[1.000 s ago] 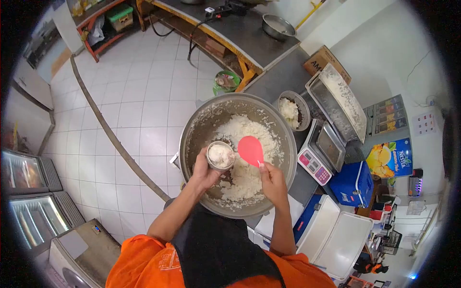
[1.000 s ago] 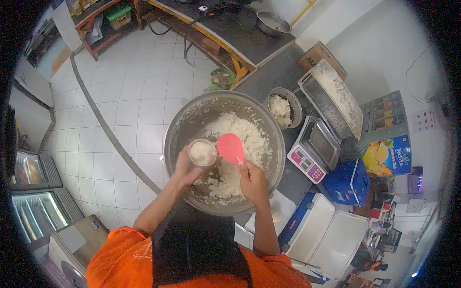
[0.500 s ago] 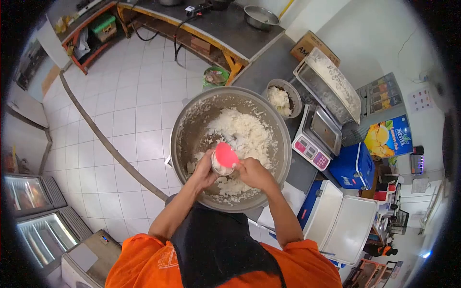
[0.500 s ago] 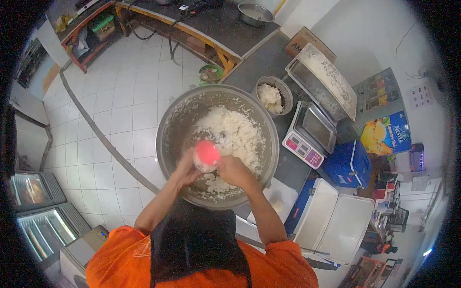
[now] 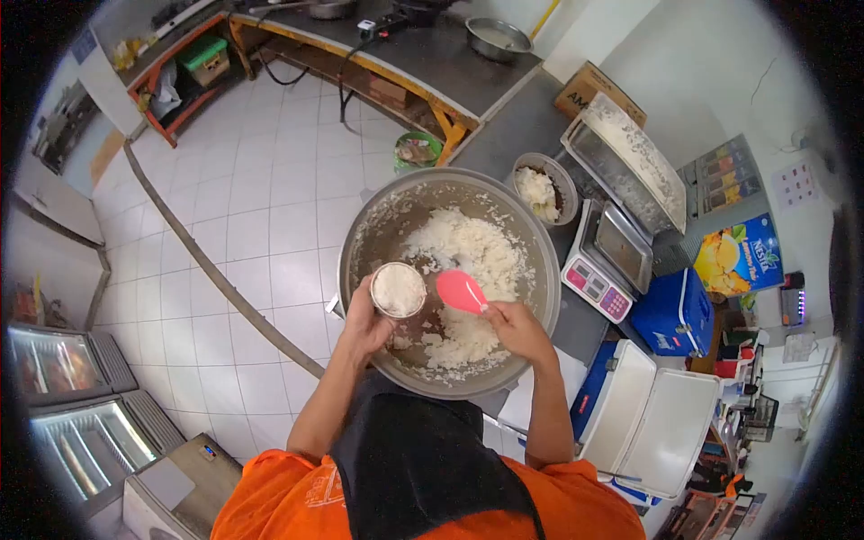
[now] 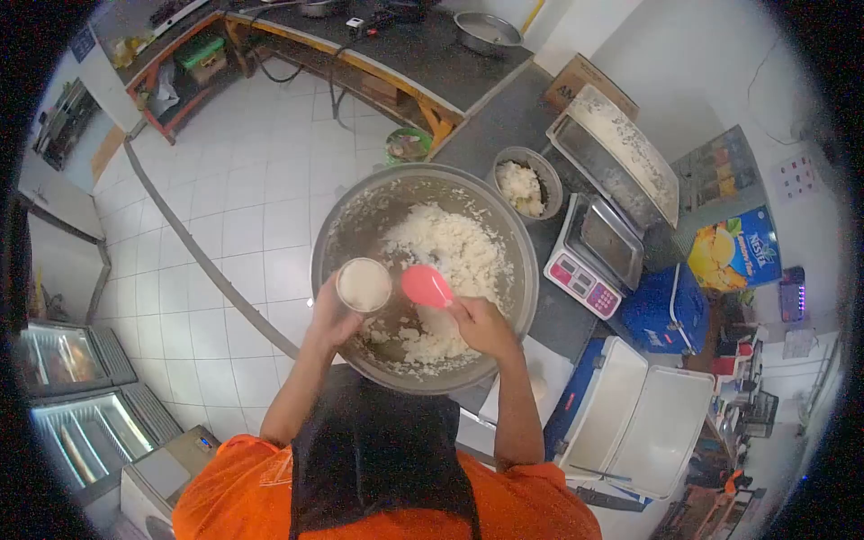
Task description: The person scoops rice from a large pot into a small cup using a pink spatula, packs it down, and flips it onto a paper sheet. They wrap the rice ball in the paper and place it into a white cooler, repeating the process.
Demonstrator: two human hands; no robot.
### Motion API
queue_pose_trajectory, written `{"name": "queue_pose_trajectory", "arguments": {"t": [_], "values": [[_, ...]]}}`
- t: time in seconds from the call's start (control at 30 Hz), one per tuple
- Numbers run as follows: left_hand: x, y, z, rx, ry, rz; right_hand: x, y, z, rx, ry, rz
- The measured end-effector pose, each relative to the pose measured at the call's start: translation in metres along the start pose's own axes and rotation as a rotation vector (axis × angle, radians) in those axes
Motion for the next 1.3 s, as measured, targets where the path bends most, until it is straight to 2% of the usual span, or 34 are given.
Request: {"name": "queue_pose_trajectory", "arguments": {"t": [0.03,0.07,0.1,0.17,0.23,0.3,0.33,0.37,0.47,0.53,0.57,0.6,0.63,0.7,0.73,0.8,0.83,0.9,0.93,1.0,1.03,1.1,1.13,1.2,1.23,1.27,1.3], "values": [[-0.005,0.005,-0.002,-0.011,0.044,-0.030,-0.015,0.000,-0.009,-0.033,0.073,-0.113],[-0.005,0.009,-0.002,0.007,0.026,-0.050,-0.043,-0.006,-0.024,0.044,0.230,-0.301],[-0.004,0.014,-0.011,0.008,0.017,-0.040,-0.040,-0.003,-0.033,0.036,0.219,-0.305],[0.002,0.027,-0.040,-0.014,-0.017,-0.020,-0.016,0.006,-0.051,-0.228,0.251,-0.027],[0.022,0.038,-0.048,0.017,0.020,0.066,0.007,0.016,-0.059,-0.276,-0.081,0.245],[0.043,0.041,-0.056,0.091,-0.051,0.209,0.045,0.043,-0.062,-0.361,-0.165,0.176],[0.053,0.045,-0.070,0.018,-0.091,0.282,0.055,0.056,-0.060,-0.398,-0.236,0.154],[0.066,0.046,-0.076,0.045,-0.102,0.351,0.054,0.070,-0.059,-0.458,-0.245,0.111],[0.103,0.050,-0.077,0.172,-0.185,0.501,0.044,0.113,-0.064,-0.581,0.015,0.022],[0.119,0.050,-0.073,0.181,-0.223,0.556,0.029,0.145,-0.066,-0.654,0.004,-0.065],[0.125,0.049,-0.068,0.177,-0.256,0.562,0.021,0.160,-0.066,-0.695,0.001,-0.115],[0.131,0.047,-0.050,0.131,-0.589,0.429,0.006,0.173,-0.071,-0.767,-0.004,-0.136],[0.130,0.047,-0.064,0.142,-0.598,0.438,-0.012,0.182,-0.073,-0.782,-0.007,-0.141],[0.121,0.054,-0.094,0.120,-0.787,0.090,-0.056,0.192,-0.080,-0.720,-0.077,-0.316],[0.121,0.057,-0.094,0.122,-0.800,0.094,-0.081,0.187,-0.085,-0.703,-0.098,-0.359],[0.127,0.071,-0.090,0.432,-0.691,0.236,-0.145,0.163,-0.101,-0.733,-0.050,-0.344],[0.137,0.076,-0.093,0.427,-0.701,0.238,-0.177,0.147,-0.110,-0.757,0.015,-0.327],[0.168,0.086,-0.101,0.598,-0.884,0.489,-0.227,0.113,-0.123,-0.838,0.113,-0.153],[0.185,0.088,-0.105,0.582,-0.911,0.580,-0.242,0.105,-0.127,-0.821,0.098,-0.141],[0.222,0.085,-0.103,0.547,-0.971,0.665,-0.252,0.095,-0.113,-0.527,0.133,-0.227],[0.243,0.083,-0.096,0.542,-1.015,0.754,-0.254,0.102,-0.110,-0.513,0.112,-0.222],[0.285,0.076,-0.076,0.476,-0.988,0.782,-0.242,0.130,-0.091,-0.570,0.195,-0.152],[0.303,0.072,-0.066,0.419,-1.079,0.795,-0.242,0.150,-0.083,-0.554,0.177,-0.149],[0.340,0.058,-0.040,0.348,-1.293,0.772,-0.262,0.207,-0.065,-0.745,0.142,-0.108],[0.356,0.052,-0.025,0.327,-1.418,0.741,-0.296,0.228,-0.073,-0.786,-0.094,-0.124],[0.371,0.047,-0.014,0.303,-1.417,0.747,-0.314,0.256,-0.069,-0.773,-0.147,-0.178],[0.386,0.041,-0.005,0.368,-1.561,0.655,-0.325,0.280,-0.061,-0.824,-0.158,-0.231]]}}
Point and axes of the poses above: each hand's wrist, its own y-axis away from the middle knuckle, its own z-axis out of the back of the hand, x = y × z, the point moved 1 cm from there along -y, towards the middle knuckle, and after that the axes turned 13 degrees about x, right-handed, at the moved point
